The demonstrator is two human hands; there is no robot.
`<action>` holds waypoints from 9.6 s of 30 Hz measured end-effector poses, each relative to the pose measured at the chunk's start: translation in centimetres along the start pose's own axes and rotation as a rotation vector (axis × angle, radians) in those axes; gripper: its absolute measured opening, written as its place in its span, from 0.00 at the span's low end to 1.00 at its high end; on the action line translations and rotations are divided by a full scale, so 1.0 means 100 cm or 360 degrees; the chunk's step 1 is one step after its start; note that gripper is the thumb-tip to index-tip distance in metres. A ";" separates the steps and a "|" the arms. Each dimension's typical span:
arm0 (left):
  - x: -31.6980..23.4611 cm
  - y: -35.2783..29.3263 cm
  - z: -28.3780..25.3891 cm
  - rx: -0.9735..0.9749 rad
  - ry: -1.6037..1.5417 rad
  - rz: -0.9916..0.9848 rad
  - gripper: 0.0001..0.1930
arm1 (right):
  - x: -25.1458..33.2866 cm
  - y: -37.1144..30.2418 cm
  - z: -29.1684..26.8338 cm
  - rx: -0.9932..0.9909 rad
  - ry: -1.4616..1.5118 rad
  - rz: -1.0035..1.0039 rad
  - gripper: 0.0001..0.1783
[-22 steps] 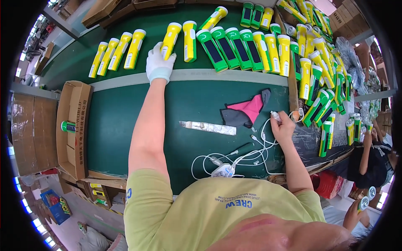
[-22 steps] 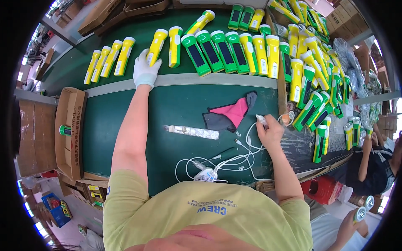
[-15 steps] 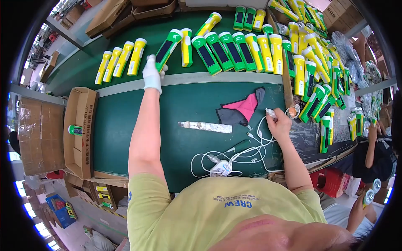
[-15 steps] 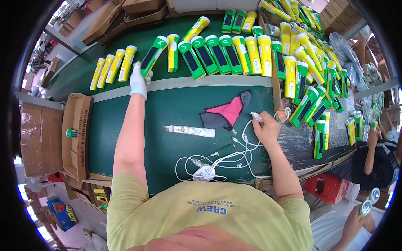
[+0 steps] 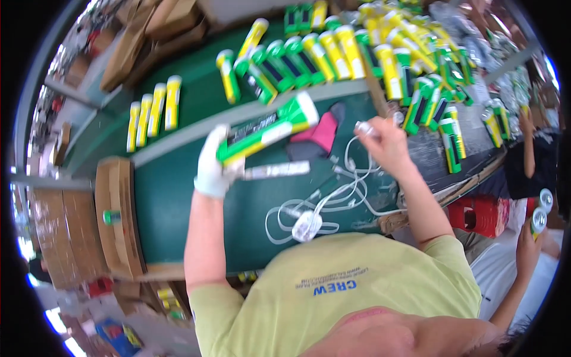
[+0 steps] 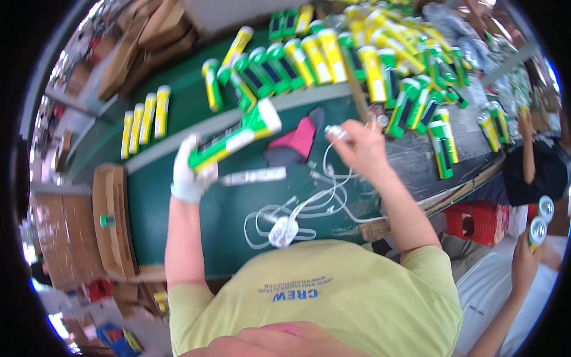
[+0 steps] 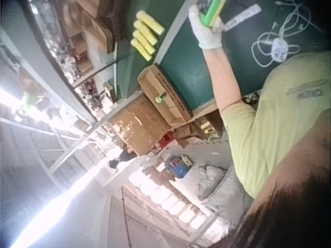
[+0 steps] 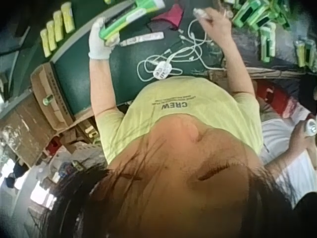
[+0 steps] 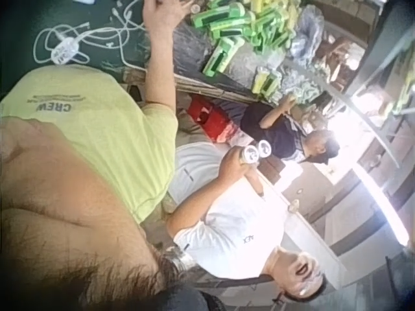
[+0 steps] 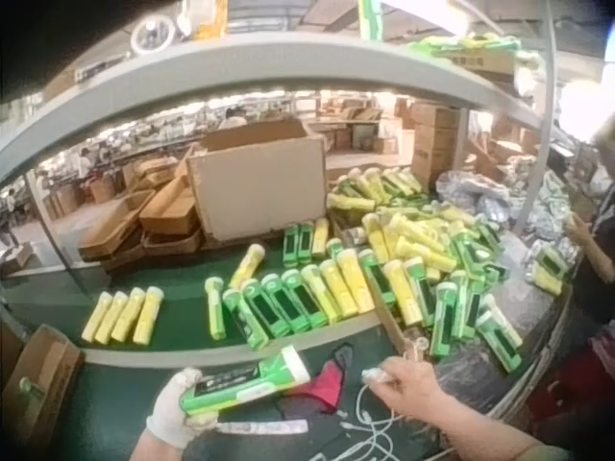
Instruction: Assembling and testing LED flashlights on a factory production line.
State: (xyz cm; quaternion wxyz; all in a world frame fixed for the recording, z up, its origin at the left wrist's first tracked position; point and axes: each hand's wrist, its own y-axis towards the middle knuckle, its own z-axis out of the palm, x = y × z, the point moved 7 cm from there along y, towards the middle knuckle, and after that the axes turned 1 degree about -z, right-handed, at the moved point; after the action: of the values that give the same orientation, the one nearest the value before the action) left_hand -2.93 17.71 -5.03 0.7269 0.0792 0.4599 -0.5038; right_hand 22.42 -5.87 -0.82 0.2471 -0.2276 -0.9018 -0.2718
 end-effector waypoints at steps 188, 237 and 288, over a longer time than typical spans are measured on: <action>0.076 0.015 0.115 0.0060 -0.0716 0.0034 0.36 | 0.123 -0.033 0.020 0.0104 0.0550 -0.0775 0.25; -0.009 0.077 0.007 -0.0573 0.1499 0.0602 0.17 | -0.067 -0.002 -0.114 -0.0198 0.0527 0.0319 0.11; 0.059 0.011 0.107 0.0108 0.0161 0.0600 0.15 | 0.098 -0.051 0.062 0.0626 0.0894 -0.0786 0.09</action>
State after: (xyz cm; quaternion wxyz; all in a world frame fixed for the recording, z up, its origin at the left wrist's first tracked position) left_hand 4.69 8.18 -3.75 0.7812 0.2136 0.4558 -0.3693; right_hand 10.00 -3.27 -1.68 0.4495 0.1296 -0.8616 -0.1971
